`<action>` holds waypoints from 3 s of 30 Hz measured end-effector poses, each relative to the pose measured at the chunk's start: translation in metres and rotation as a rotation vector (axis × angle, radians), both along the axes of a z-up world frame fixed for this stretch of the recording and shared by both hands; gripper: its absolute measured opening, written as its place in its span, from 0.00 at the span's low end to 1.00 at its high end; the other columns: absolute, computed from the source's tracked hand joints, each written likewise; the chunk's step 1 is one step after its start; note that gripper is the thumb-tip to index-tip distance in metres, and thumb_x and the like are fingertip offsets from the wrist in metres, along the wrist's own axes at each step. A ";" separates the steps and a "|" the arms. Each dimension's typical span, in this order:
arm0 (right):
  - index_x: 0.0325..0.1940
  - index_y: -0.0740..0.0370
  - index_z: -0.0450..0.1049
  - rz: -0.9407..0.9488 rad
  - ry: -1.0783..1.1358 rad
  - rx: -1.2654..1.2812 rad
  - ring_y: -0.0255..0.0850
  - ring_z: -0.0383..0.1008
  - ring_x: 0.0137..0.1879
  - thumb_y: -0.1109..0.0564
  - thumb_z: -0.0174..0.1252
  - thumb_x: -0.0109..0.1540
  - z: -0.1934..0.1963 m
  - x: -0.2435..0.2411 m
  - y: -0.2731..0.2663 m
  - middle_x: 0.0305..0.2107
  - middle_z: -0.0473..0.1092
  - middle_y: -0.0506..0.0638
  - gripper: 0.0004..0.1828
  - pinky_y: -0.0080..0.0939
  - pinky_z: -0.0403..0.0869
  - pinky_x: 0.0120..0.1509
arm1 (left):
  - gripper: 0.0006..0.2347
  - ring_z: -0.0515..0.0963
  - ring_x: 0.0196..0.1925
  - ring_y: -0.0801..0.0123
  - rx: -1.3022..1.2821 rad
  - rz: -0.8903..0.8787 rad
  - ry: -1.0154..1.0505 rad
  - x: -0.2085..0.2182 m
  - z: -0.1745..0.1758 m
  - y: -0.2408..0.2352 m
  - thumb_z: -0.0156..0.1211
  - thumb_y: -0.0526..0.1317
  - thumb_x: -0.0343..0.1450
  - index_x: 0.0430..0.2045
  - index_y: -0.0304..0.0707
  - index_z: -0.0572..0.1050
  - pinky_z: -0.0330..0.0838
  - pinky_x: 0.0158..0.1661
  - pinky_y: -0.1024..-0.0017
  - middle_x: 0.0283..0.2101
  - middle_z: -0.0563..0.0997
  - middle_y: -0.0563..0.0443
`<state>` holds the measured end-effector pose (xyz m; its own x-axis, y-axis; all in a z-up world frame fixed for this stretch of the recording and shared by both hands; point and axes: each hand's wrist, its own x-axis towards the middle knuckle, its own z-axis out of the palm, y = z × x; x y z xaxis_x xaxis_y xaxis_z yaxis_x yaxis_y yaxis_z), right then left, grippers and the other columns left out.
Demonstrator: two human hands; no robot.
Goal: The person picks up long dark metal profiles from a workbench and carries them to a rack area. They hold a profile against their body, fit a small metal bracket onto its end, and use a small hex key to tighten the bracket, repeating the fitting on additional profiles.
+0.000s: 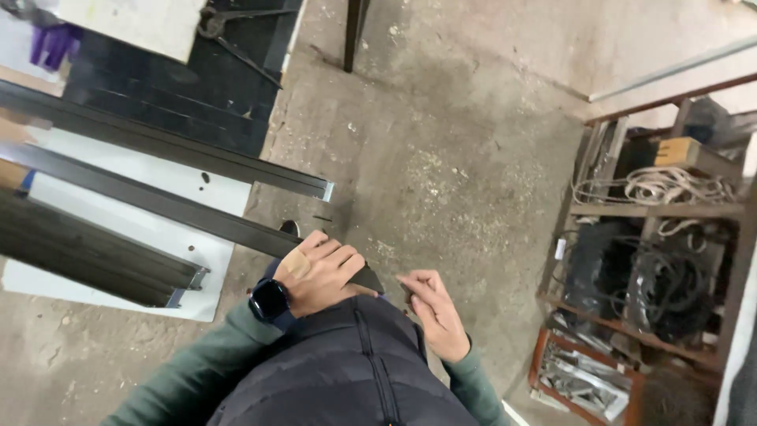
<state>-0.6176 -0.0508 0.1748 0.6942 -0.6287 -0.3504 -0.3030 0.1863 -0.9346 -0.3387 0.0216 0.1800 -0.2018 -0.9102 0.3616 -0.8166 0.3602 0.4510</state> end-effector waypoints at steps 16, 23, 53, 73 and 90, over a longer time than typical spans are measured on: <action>0.45 0.69 0.73 -0.280 -0.076 -0.172 0.38 0.70 0.47 0.70 0.54 0.65 -0.002 0.032 0.049 0.43 0.70 0.53 0.06 0.36 0.70 0.54 | 0.20 0.79 0.33 0.65 -0.010 -0.018 0.064 0.015 0.013 0.010 0.62 0.60 0.67 0.30 0.41 0.74 0.65 0.41 0.67 0.30 0.77 0.53; 0.43 0.69 0.72 -0.235 -0.083 -0.236 0.40 0.71 0.49 0.71 0.54 0.63 -0.005 0.026 0.052 0.42 0.70 0.54 0.06 0.37 0.70 0.57 | 0.20 0.78 0.33 0.63 0.012 -0.008 0.091 0.016 0.010 0.016 0.62 0.60 0.68 0.28 0.42 0.73 0.65 0.42 0.64 0.29 0.76 0.52; 0.41 0.63 0.65 -0.048 0.069 -0.415 0.37 0.73 0.42 0.71 0.61 0.61 0.050 0.059 0.018 0.39 0.74 0.53 0.13 0.37 0.73 0.48 | 0.21 0.77 0.32 0.62 0.010 -0.030 0.114 0.020 0.009 0.018 0.62 0.61 0.67 0.29 0.41 0.73 0.65 0.45 0.62 0.28 0.74 0.52; 0.44 0.60 0.65 0.091 0.213 -0.573 0.37 0.72 0.44 0.65 0.68 0.57 0.046 0.081 -0.023 0.43 0.72 0.49 0.19 0.37 0.71 0.46 | 0.35 0.79 0.36 0.56 0.151 0.013 0.217 0.023 0.011 0.011 0.65 0.59 0.65 0.53 0.23 0.67 0.67 0.48 0.63 0.34 0.81 0.42; 0.43 0.63 0.75 -0.083 0.307 -0.557 0.36 0.70 0.33 0.62 0.72 0.51 0.050 0.066 0.032 0.37 0.73 0.50 0.18 0.35 0.70 0.37 | 0.29 0.81 0.34 0.55 0.274 -0.046 0.170 0.020 0.009 0.001 0.63 0.60 0.66 0.48 0.30 0.68 0.66 0.46 0.64 0.30 0.81 0.44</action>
<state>-0.5519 -0.0186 0.2245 0.5553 -0.8213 -0.1312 -0.5781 -0.2677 -0.7708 -0.3184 0.0226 0.1887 -0.2024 -0.9697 0.1367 -0.7073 0.2413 0.6644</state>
